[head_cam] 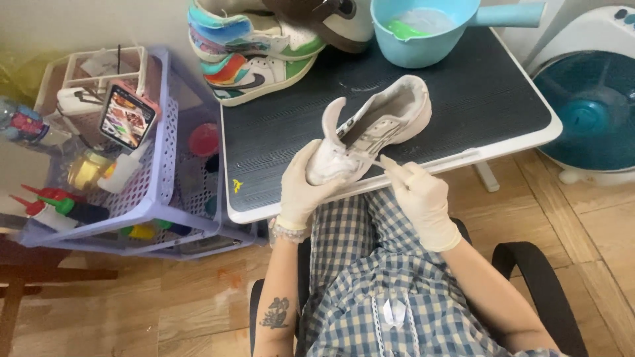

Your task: A person is cleaning and repairing a white sneaker by applying a substance to the sole, wiping it, and stuffing it with paper.

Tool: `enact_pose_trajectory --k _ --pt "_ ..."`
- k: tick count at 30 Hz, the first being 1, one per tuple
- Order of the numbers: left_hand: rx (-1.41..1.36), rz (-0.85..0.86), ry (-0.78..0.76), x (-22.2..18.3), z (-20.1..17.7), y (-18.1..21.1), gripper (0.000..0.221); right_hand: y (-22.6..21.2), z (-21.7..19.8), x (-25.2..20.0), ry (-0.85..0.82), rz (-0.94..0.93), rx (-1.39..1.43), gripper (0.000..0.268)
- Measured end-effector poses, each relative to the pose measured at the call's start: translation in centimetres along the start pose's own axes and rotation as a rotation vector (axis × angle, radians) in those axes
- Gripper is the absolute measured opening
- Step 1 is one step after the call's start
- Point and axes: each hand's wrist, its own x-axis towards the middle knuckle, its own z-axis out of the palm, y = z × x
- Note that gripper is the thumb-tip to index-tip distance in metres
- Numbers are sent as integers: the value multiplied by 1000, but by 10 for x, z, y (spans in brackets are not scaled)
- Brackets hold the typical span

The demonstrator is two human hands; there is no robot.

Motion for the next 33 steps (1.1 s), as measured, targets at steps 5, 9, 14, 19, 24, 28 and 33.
enact_pose_trajectory --k 5,9,14,19,24,28,33 --pt "-51 9 0 -3 -1 8 97 -21 -13 -1 -21 -176 -117 10" --pt "-32 -13 5 0 1 3 92 25 1 -3 44 -43 -117 8" --pt "-28 -26 -2 -3 -3 10 92 -2 -6 -4 9 -154 -126 11" --pt "-59 -11 1 -7 -2 11 95 -32 -29 10 16 -111 -13 6" --pt "-90 -29 51 -20 4 18 97 -52 -55 43 -100 -212 -204 11" --pt "-81 -74 79 -19 12 17 93 -69 -65 62 -248 -394 -394 34" --pt "-14 -106 85 -19 14 7 92 -41 -32 60 -348 -395 -484 45"
